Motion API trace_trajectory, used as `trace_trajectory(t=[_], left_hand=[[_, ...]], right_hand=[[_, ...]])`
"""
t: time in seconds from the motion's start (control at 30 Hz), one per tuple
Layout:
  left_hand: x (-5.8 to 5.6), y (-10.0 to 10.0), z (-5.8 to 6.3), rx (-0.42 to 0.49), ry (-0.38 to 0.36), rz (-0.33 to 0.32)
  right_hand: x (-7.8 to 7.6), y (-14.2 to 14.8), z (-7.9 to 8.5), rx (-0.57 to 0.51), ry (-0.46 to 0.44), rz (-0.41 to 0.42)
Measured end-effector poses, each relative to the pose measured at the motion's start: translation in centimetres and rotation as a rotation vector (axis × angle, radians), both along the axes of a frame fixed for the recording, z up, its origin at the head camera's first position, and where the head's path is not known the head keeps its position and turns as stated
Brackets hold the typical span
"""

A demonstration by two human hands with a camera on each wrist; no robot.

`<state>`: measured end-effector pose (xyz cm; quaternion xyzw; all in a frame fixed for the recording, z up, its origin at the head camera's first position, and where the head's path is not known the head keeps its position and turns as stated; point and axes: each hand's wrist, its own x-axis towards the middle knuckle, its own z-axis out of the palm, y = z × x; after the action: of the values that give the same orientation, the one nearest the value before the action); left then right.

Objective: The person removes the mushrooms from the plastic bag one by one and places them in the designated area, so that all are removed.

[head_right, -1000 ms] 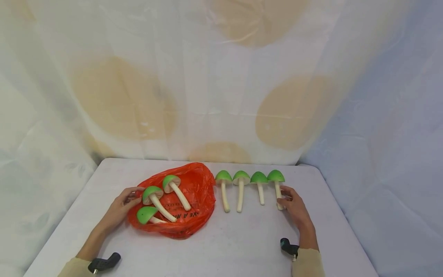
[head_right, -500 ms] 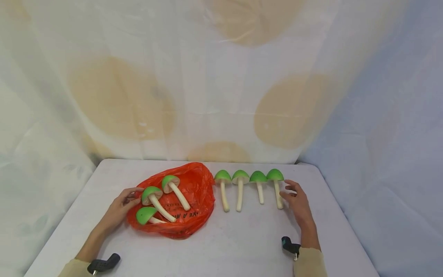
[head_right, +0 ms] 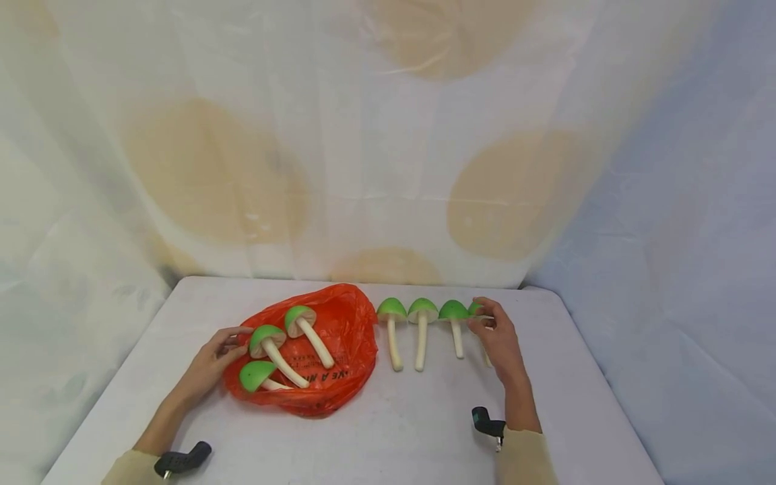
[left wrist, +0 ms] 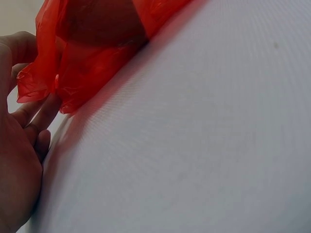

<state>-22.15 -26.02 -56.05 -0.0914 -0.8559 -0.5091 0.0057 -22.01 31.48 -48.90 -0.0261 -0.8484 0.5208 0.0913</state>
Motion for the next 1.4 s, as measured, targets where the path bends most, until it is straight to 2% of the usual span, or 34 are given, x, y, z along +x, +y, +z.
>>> trace_trajectory(t=[0.37,0.53,0.87,1.13,1.4], left_hand=[[0.1,0.0,0.0,-0.004,-0.008,0.007],[0.1,0.0,-0.1,-0.007,0.005,-0.003],[0.0,-0.2,-0.2,-0.011,0.008,-0.003],[0.0,-0.2,-0.1,-0.01,0.005,-0.001],[-0.2,-0.3,-0.2,-0.006,-0.006,-0.001]], right_hand=[[-0.7,-4.7,1.1,-0.037,-0.006,0.127],[-0.9,-6.6,1.6,-0.051,0.022,0.181],[-1.6,-8.4,0.6,-0.076,0.046,0.228],[-1.7,-10.8,0.7,-0.096,0.016,0.274],[-2.0,-12.6,0.8,-0.101,0.025,0.324]])
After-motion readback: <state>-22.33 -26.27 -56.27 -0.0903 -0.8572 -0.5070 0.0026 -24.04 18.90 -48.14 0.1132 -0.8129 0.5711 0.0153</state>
